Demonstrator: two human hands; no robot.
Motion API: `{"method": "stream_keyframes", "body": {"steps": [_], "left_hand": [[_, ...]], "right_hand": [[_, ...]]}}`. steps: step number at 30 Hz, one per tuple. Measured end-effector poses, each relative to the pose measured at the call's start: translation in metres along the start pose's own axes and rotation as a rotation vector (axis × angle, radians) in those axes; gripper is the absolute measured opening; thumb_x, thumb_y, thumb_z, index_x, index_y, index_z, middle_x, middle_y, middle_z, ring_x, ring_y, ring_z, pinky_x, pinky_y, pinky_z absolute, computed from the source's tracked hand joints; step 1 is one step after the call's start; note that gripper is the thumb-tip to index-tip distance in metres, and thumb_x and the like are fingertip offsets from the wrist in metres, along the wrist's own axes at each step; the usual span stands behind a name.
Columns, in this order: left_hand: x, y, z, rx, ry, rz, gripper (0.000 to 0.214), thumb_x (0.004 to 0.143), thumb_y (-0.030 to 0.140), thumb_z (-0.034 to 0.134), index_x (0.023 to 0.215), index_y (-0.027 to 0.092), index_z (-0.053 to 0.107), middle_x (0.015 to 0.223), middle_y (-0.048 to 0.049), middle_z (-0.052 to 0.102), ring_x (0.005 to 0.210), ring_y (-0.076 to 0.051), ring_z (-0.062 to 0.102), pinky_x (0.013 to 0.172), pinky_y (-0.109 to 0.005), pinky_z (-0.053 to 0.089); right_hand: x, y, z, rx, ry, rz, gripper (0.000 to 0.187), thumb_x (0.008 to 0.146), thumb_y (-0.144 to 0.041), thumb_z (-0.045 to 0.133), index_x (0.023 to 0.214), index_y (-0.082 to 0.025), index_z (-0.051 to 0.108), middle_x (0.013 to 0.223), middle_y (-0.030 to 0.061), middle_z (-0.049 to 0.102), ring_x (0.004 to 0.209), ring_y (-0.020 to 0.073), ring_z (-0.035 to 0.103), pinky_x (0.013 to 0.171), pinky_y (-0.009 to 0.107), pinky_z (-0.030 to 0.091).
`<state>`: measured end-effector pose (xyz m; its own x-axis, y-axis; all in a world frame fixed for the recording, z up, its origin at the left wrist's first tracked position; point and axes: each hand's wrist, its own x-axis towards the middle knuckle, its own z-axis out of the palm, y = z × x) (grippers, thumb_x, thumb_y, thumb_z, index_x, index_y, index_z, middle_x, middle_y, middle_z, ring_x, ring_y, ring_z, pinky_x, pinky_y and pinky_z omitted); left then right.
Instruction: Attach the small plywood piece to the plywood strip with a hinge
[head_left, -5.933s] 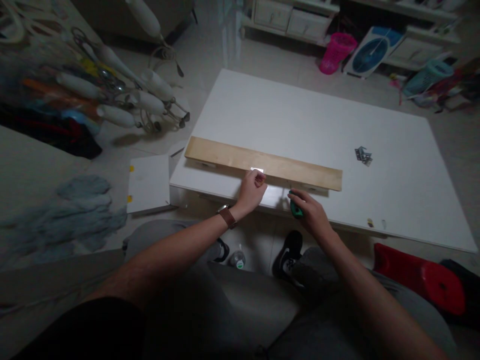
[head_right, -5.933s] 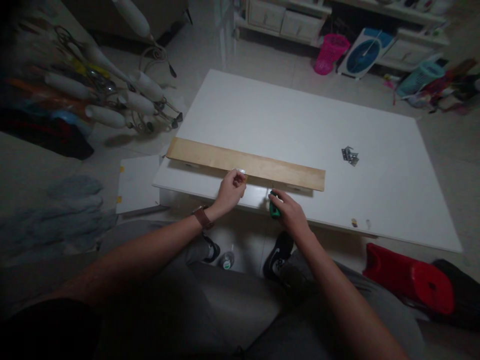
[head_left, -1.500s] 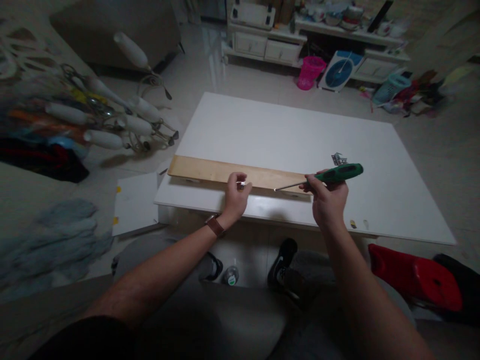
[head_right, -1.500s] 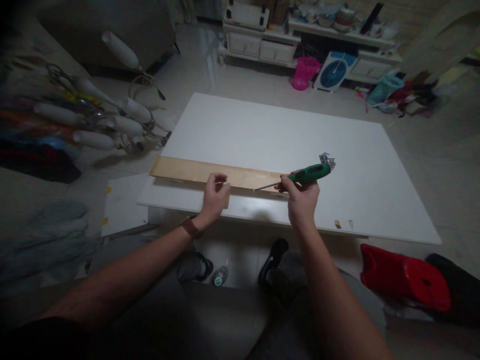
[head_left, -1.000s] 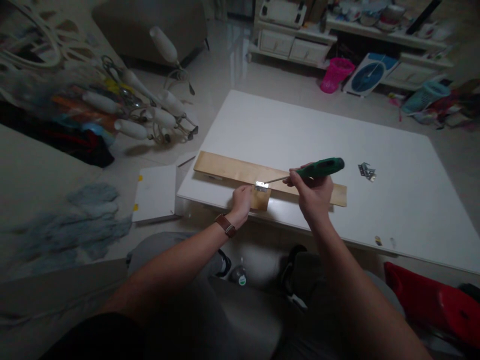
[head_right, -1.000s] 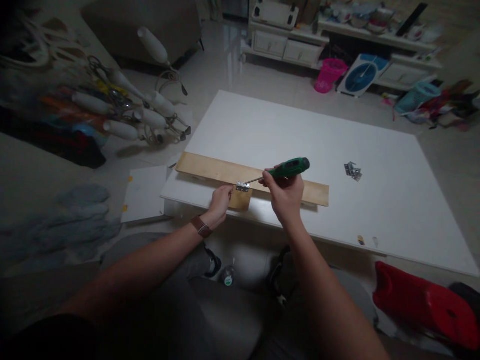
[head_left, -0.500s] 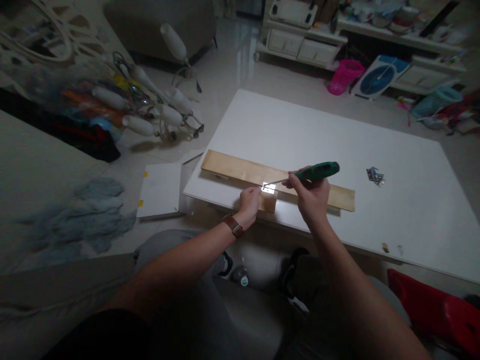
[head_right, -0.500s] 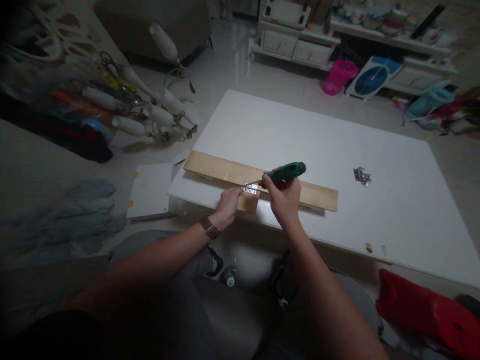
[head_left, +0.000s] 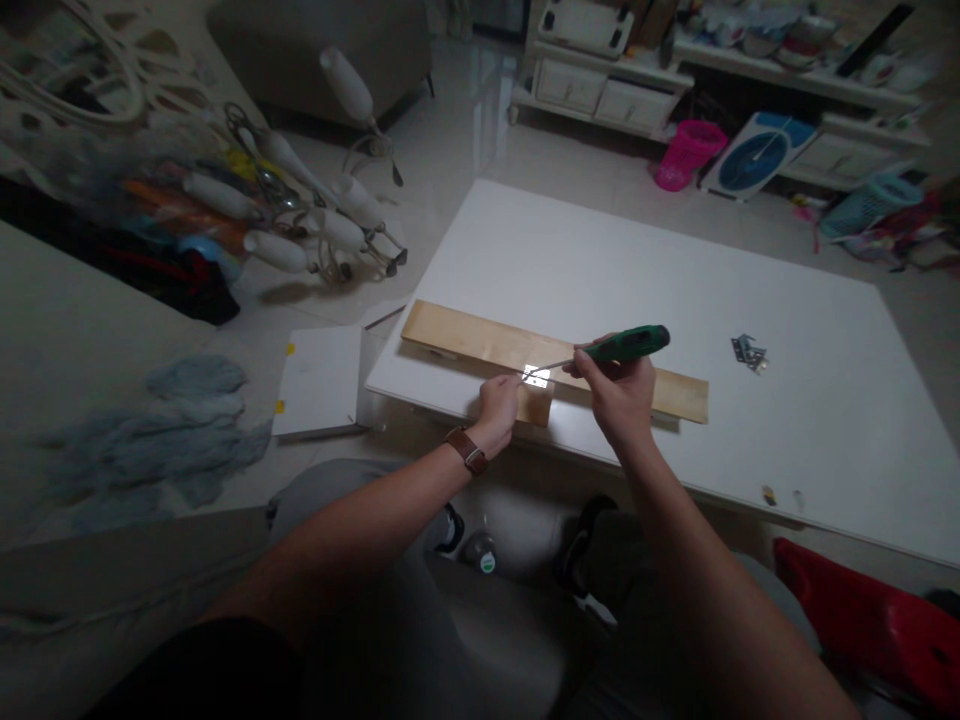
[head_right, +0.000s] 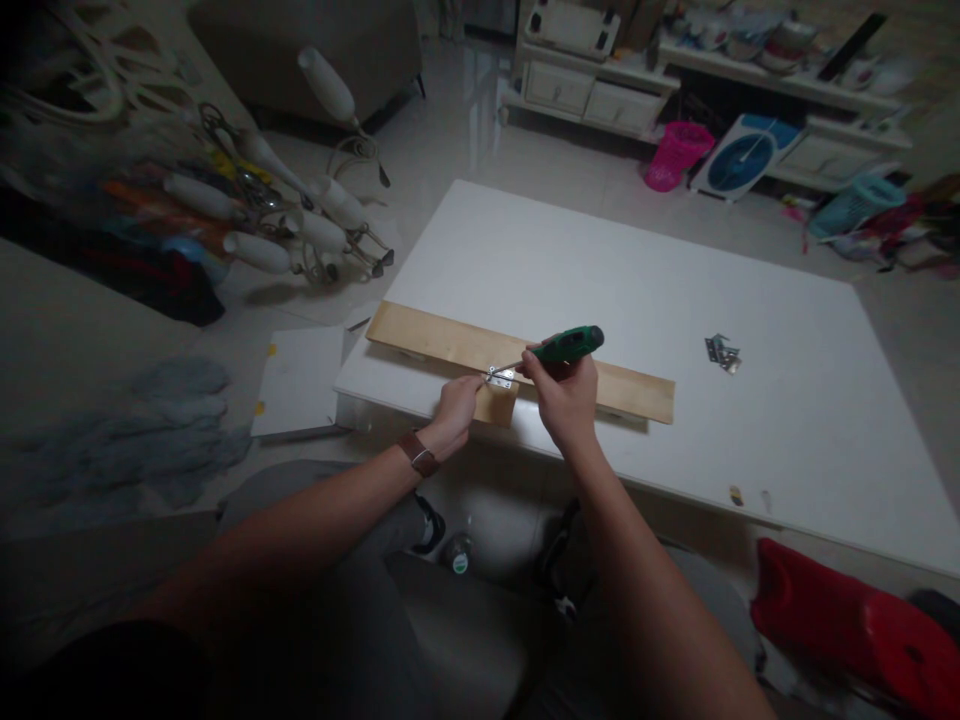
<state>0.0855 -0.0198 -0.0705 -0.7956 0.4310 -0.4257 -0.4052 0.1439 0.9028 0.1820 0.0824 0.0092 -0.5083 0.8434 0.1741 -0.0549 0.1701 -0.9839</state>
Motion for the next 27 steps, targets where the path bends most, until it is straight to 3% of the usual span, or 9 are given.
{"method": "stream_keyframes", "body": {"steps": [10,17,27], "left_hand": [[-0.004,0.002,0.004,-0.052,0.022,-0.051,0.019,0.083,0.023,0.064,0.066,0.017,0.069,0.070,-0.0019,0.064,0.074,-0.017,0.052,0.069,-0.028,0.036],[-0.008,0.008,0.003,-0.043,0.019,-0.044,0.022,0.081,0.021,0.063,0.059,0.018,0.064,0.062,0.0004,0.056,0.071,-0.016,0.050,0.067,-0.029,0.034],[-0.007,0.005,0.009,-0.095,0.093,-0.099,0.017,0.087,0.017,0.064,0.071,0.020,0.066,0.078,-0.0036,0.072,0.077,-0.018,0.064,0.071,-0.028,0.044]], "right_hand": [[-0.001,0.000,0.002,-0.139,-0.102,-0.057,0.035,0.077,-0.043,0.086,0.100,-0.027,0.065,0.091,0.0048,0.080,0.077,0.0263,0.079,0.074,0.046,0.067],[0.001,-0.001,0.008,-0.272,-0.179,-0.143,0.030,0.082,-0.043,0.080,0.102,-0.024,0.067,0.091,0.0051,0.079,0.080,0.0247,0.076,0.076,0.044,0.064],[0.002,-0.010,0.021,-0.337,-0.265,-0.192,0.025,0.088,-0.040,0.075,0.105,-0.024,0.069,0.096,0.0077,0.080,0.074,0.0224,0.074,0.066,0.039,0.061]]}}
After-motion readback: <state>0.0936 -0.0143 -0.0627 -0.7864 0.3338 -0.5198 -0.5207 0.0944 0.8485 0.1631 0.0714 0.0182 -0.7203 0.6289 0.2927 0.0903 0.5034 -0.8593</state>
